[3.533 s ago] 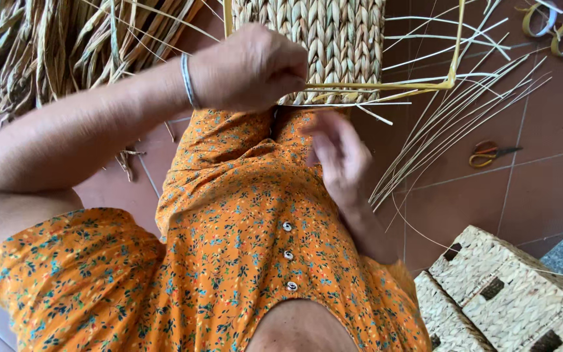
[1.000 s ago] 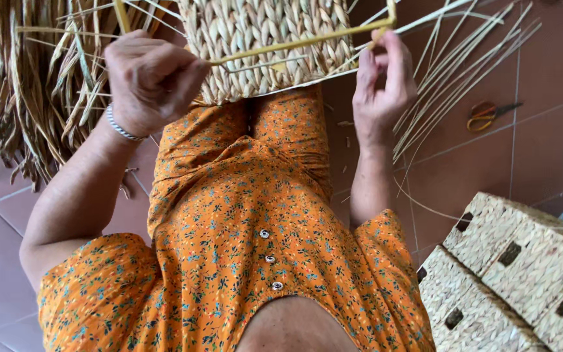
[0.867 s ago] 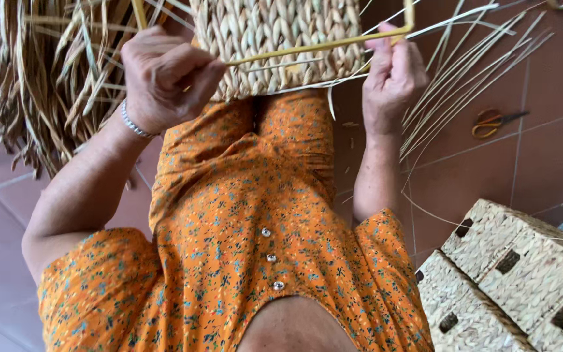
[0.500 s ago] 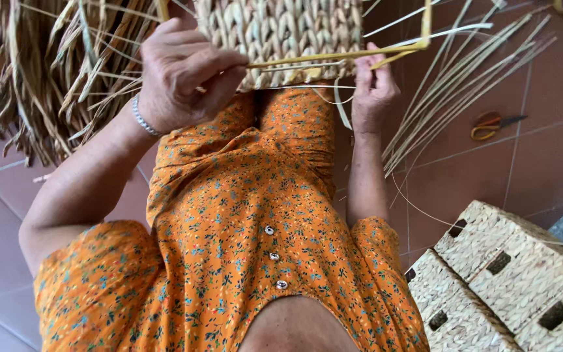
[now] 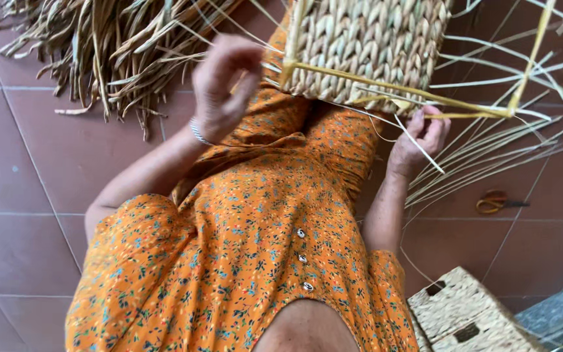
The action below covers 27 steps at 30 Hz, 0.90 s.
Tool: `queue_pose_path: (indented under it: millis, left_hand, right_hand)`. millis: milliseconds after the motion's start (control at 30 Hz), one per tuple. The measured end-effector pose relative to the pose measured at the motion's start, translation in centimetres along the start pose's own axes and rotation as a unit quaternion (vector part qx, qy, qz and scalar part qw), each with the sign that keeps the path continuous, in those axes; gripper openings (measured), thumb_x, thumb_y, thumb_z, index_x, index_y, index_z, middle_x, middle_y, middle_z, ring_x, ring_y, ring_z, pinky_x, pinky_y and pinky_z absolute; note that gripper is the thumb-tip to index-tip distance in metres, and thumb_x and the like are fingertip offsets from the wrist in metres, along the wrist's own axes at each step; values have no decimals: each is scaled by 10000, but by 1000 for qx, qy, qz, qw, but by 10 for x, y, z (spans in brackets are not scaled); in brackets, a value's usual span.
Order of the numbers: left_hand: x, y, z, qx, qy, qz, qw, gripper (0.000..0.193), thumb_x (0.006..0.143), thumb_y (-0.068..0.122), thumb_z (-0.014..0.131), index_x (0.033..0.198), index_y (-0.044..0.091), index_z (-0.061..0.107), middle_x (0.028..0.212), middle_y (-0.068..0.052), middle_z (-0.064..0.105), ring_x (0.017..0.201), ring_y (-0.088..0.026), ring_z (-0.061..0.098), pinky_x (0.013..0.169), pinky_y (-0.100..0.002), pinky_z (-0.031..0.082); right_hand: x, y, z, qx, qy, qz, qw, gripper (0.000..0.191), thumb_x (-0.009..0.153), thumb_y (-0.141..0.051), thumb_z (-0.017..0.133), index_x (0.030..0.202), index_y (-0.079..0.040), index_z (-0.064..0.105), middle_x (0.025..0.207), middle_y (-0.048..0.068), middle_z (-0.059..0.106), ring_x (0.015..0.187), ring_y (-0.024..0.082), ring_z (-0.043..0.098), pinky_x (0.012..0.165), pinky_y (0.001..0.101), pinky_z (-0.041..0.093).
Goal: The person sits on the floor weaving a water hyacinth basket around a bamboo frame, tucking and tightening woven strands along the edges and rotating the basket to work around its sides.
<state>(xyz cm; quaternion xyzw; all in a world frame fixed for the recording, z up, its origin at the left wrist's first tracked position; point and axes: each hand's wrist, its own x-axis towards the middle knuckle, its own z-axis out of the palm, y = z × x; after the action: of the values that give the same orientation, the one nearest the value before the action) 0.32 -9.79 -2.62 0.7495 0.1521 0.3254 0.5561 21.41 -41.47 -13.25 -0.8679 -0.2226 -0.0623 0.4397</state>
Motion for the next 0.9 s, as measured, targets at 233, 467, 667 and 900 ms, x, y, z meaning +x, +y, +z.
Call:
queue_pose_path:
  millis: [233, 467, 667, 900]
  left_hand:
    - [5, 0, 34, 82, 54, 130, 987, 280, 946, -12, 793, 1189, 18, 659, 1085, -147, 694, 945, -275, 679, 806, -380, 579]
    - [11, -13, 47, 37, 5, 100, 994, 202, 1025, -1, 697, 1201, 10, 598, 1044, -130, 687, 915, -293, 697, 819, -380, 576]
    - [1, -56, 43, -54, -169, 13, 984, 58, 1081, 72, 606, 1135, 63, 626, 866, -117, 659, 763, -282, 687, 686, -390, 545]
    - [-22, -88, 51, 47, -175, 21, 983, 65, 1017, 81, 640, 1062, 67, 595, 846, -155, 628, 781, -362, 659, 687, -435, 537]
  right_hand:
    - [10, 10, -2, -13, 8, -25, 1000, 77, 1036, 4, 664, 1099, 46, 678, 1039, 103, 638, 718, 147, 656, 590, 285, 548]
    - [20, 13, -6, -40, -1, -36, 999, 41, 1017, 1, 690, 1046, 31, 690, 962, 83, 643, 673, 145, 637, 582, 288, 526]
    - [22, 6, -2, -16, 10, -3, 1000, 56, 1030, -18, 672, 1066, 24, 679, 1024, 80, 619, 727, 141, 654, 575, 255, 556]
    - [22, 1, 2, -16, 13, -6, 1000, 66, 1036, -4, 655, 1098, 17, 657, 1069, 75, 581, 815, 152, 660, 649, 273, 543]
